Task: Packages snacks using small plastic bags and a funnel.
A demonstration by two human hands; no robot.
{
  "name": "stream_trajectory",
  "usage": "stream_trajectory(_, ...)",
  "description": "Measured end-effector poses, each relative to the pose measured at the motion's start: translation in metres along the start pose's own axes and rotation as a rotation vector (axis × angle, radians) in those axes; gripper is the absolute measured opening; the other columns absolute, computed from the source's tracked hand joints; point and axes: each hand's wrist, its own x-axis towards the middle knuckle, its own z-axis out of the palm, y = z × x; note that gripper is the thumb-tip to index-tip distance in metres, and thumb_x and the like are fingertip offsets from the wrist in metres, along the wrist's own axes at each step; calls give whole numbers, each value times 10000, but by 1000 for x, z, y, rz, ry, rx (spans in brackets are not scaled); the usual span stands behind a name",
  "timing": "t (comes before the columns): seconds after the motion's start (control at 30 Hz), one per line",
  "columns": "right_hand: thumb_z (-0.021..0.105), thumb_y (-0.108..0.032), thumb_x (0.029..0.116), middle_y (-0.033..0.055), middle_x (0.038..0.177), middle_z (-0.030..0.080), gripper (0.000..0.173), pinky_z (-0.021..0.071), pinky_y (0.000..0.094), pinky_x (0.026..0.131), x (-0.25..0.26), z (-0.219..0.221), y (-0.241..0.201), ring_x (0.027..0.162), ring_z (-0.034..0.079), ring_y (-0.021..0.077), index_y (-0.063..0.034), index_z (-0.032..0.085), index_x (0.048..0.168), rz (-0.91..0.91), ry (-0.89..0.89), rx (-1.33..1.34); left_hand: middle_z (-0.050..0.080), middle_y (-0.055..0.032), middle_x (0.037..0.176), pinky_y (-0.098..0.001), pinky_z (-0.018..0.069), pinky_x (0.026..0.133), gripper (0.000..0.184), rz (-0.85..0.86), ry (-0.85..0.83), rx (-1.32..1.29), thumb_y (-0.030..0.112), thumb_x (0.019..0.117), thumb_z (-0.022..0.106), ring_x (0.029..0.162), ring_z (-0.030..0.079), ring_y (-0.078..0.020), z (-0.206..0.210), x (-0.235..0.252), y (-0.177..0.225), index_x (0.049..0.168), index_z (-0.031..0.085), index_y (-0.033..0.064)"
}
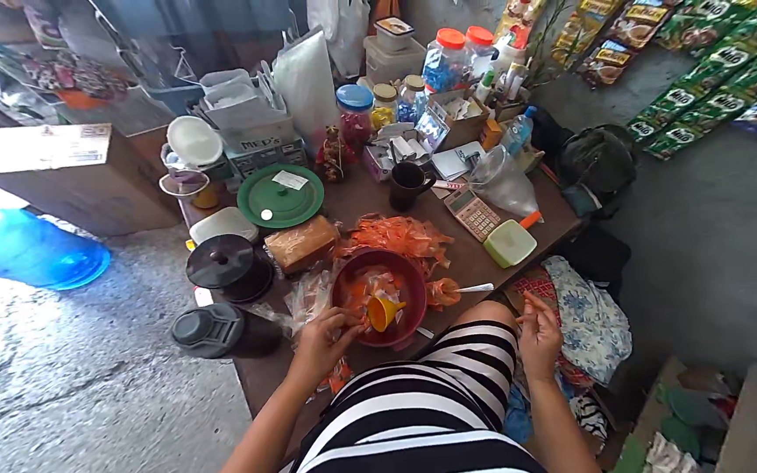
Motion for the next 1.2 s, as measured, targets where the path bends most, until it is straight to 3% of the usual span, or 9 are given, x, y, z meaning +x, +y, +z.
stream_trajectory(0.17,449,-147,1070,236,1185,675,367,540,225,782,57,17,2,840,656,98,113,708,1094,50,-37,46,769,-26,974,-242,560,888,201,-43,27,-24,265,882,708,965,715,-70,-1,-14,-14,856,771,76)
stream_trajectory(0.3,409,-147,1082,244,1159,691,385,543,379,916,116,36,2,980,686,257,98,689,1181,-20,-131,9,769,-41,966,-245,563,874,279,-125,16,-30,310,923,661,944,719,-73,10,-20,-23,876,773,59)
stream_trajectory(0.4,389,-166,1088,296,1228,661,407,477,504,1050,164,53,1,1179,634,405,111,631,1262,-22,-251,-51,769,-28,956,-254,553,876,293,-149,49,-6,332,923,651,938,713,-76,18,-20,-26,892,779,71)
stream_trajectory(0.57,497,-177,1073,284,1370,575,393,480,519,1049,236,92,2,1248,591,396,61,552,1381,67,-469,-141,766,-35,949,-202,534,900,284,-204,107,-34,295,935,652,935,701,-40,24,-18,-30,977,771,41)
stream_trajectory(0.63,526,-165,1061,243,1396,582,337,490,486,1051,241,111,-11,1263,596,351,55,620,1298,3,-508,-115,766,-20,957,-182,528,909,261,-235,111,-69,269,935,652,940,694,-12,24,-18,-30,997,762,41)
stream_trajectory(0.77,566,-135,1045,231,1212,686,260,535,525,972,238,162,-19,1097,682,366,49,705,1166,-84,-724,-195,758,-25,947,-140,538,836,253,-270,110,-110,244,943,653,861,682,18,24,-13,-30,1004,752,19)
stream_trajectory(0.9,507,-152,1075,242,1248,677,299,449,578,1065,251,211,9,1204,628,416,18,701,1226,42,-906,-398,757,-17,943,-119,530,776,242,-287,90,-104,237,938,652,801,663,31,23,-12,-33,1015,750,31)
stream_trajectory(1.07,484,-166,1078,265,1293,649,335,407,616,1086,269,245,28,1284,567,448,16,666,1292,52,-894,-470,747,-4,912,-93,497,702,232,-318,72,-131,230,945,654,738,614,59,20,-14,-38,1024,753,36)
stream_trajectory(1.2,512,-136,1058,254,1391,595,377,343,640,1130,284,273,44,1350,506,452,-2,586,1402,8,-906,-490,760,-20,942,-103,525,757,200,-312,58,-165,187,960,647,788,655,47,19,-14,-42,1019,749,25)
